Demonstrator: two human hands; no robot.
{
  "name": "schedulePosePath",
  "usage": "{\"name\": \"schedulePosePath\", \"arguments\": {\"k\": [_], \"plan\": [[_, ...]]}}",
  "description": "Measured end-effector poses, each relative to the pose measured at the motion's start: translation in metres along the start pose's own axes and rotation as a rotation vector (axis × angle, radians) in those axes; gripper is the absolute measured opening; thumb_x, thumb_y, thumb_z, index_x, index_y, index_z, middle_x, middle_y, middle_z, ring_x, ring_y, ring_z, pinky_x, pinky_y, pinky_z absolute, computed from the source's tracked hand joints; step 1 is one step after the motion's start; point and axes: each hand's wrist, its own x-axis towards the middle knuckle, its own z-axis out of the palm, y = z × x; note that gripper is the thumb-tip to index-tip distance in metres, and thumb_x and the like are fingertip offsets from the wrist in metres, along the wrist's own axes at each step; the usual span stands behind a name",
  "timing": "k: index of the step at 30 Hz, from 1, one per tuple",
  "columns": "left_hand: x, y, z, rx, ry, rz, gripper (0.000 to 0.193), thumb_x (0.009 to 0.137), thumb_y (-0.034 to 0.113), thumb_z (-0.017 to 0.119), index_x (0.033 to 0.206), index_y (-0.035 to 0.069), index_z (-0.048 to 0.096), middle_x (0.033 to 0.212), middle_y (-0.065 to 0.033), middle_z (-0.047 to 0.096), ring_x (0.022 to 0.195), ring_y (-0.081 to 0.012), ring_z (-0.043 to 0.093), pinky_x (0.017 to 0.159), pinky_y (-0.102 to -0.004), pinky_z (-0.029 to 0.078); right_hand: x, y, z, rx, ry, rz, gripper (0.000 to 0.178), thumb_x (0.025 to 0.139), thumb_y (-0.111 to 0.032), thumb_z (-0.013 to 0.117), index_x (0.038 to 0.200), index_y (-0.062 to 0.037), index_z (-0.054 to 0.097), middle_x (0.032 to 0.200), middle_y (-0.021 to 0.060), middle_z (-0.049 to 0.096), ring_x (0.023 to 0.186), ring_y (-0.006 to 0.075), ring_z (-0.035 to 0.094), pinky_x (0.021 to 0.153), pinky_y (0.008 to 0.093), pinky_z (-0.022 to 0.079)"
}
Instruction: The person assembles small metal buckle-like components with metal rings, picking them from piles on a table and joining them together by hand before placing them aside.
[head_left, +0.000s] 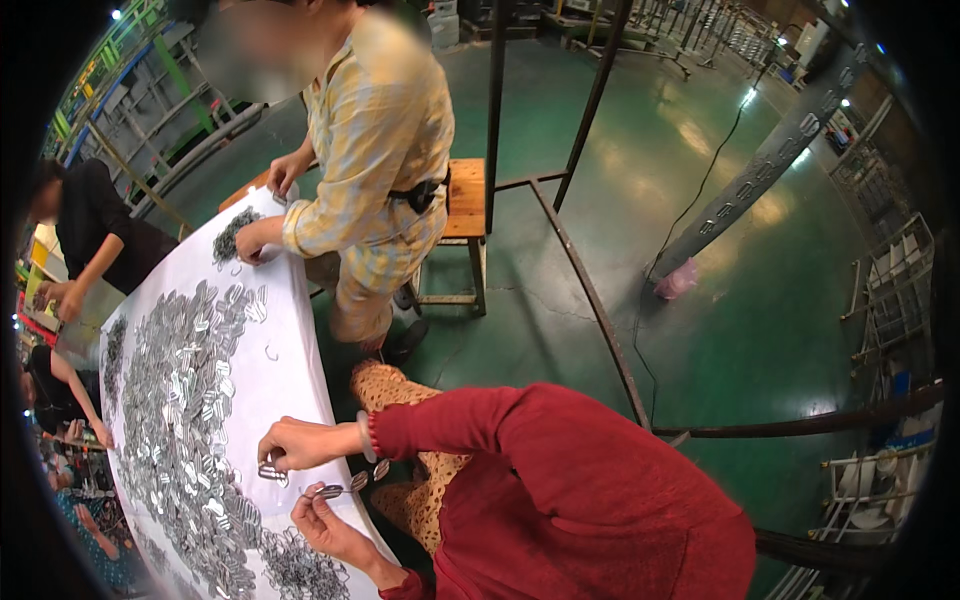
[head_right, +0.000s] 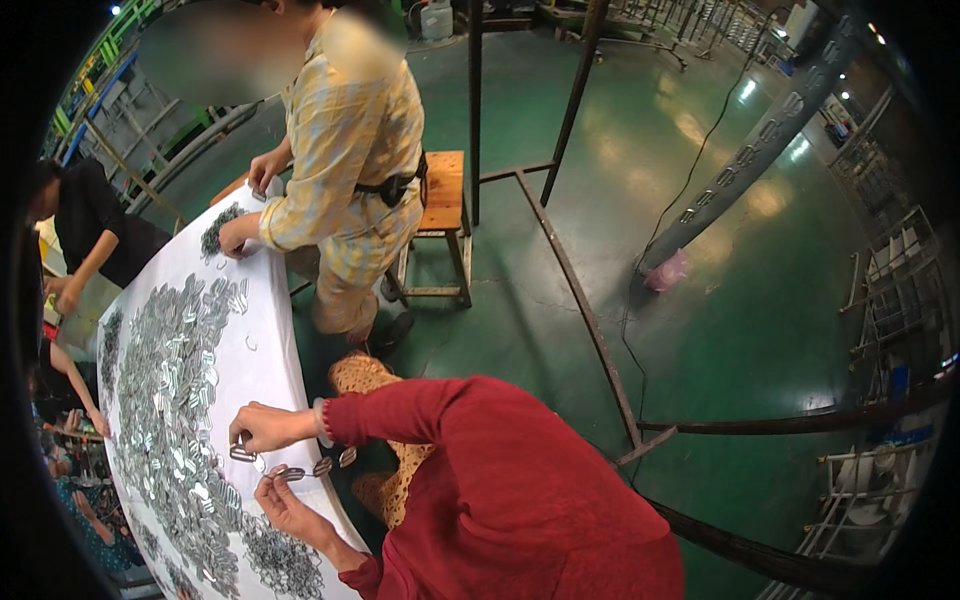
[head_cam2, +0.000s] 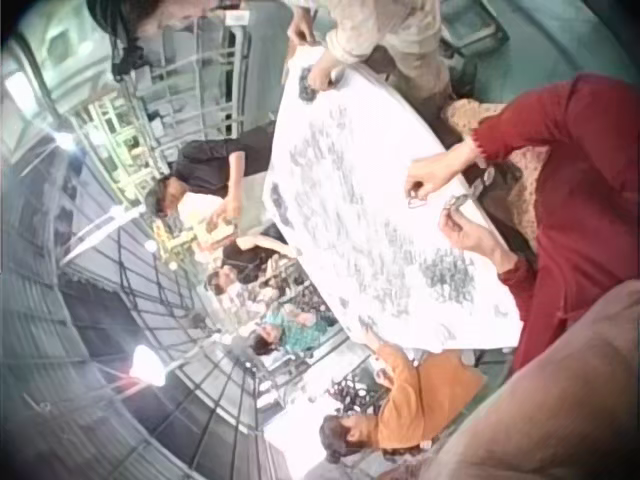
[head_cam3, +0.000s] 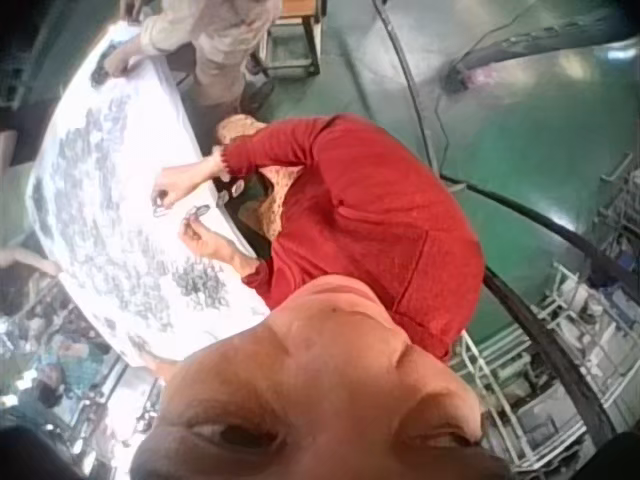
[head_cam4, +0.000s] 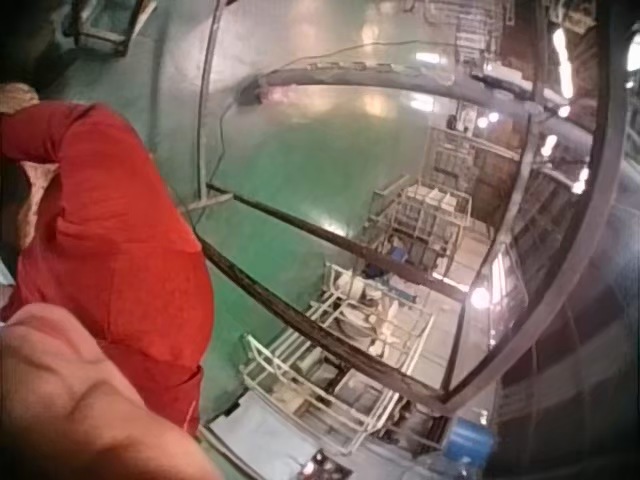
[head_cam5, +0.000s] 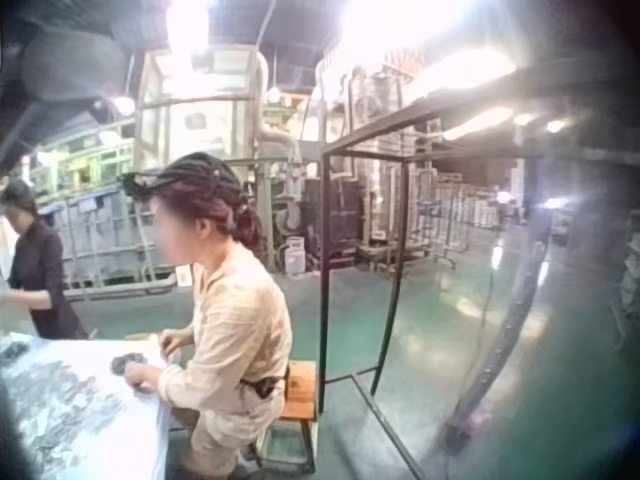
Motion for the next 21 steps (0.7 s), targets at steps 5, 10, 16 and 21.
{"name": "schedulePosePath", "arguments": {"k": [5,10,16,21], "plan": [[0.017,-0.006,0.001,-0.033,0.007,-0.050,0.014,0.096,0.013,0.050,0.097,-0.001,0.050,0.089,-0.0076,0.057,0.084,-0.0134,0.055,0.077,-0.0267,0.044,-0.032,-0.052,-0.029,0.040,0.041,-0.021,0.020,0.068,-0.003,0.058,0.086,0.0053,0.062,0.064,0.0137,0.062,0.058,0.0190,0.060,0.055,0.0310,0.047],[0.022,0.008,0.006,0.011,-0.024,-0.008,0.018,0.096,0.017,0.051,0.097,-0.001,0.051,0.088,-0.0049,0.056,0.080,-0.0110,0.052,0.073,-0.0250,0.042,-0.038,-0.073,-0.028,0.054,0.087,-0.052,0.018,0.068,0.000,0.058,0.085,0.0069,0.060,0.067,0.0131,0.063,0.059,0.0190,0.060,0.056,0.0303,0.047],[0.020,0.000,0.004,-0.009,-0.059,0.019,0.018,0.096,0.014,0.050,0.103,-0.003,0.052,0.094,-0.0078,0.057,0.088,-0.0133,0.054,0.080,-0.0266,0.044,-0.039,-0.084,-0.024,0.138,0.228,-0.004,0.019,0.069,-0.004,0.062,0.085,0.0060,0.065,0.069,0.0137,0.066,0.060,0.0168,0.062,0.058,0.0288,0.050],[0.032,-0.015,-0.027,0.185,0.026,0.206,0.032,0.095,0.016,0.050,0.118,-0.006,0.048,0.115,-0.0170,0.055,0.108,-0.0235,0.052,0.095,-0.0336,0.039,-0.042,-0.094,-0.024,0.282,0.176,0.124,0.020,0.068,-0.004,0.062,0.085,0.0066,0.065,0.068,0.0124,0.066,0.061,0.0150,0.062,0.058,0.0275,0.050]]}}
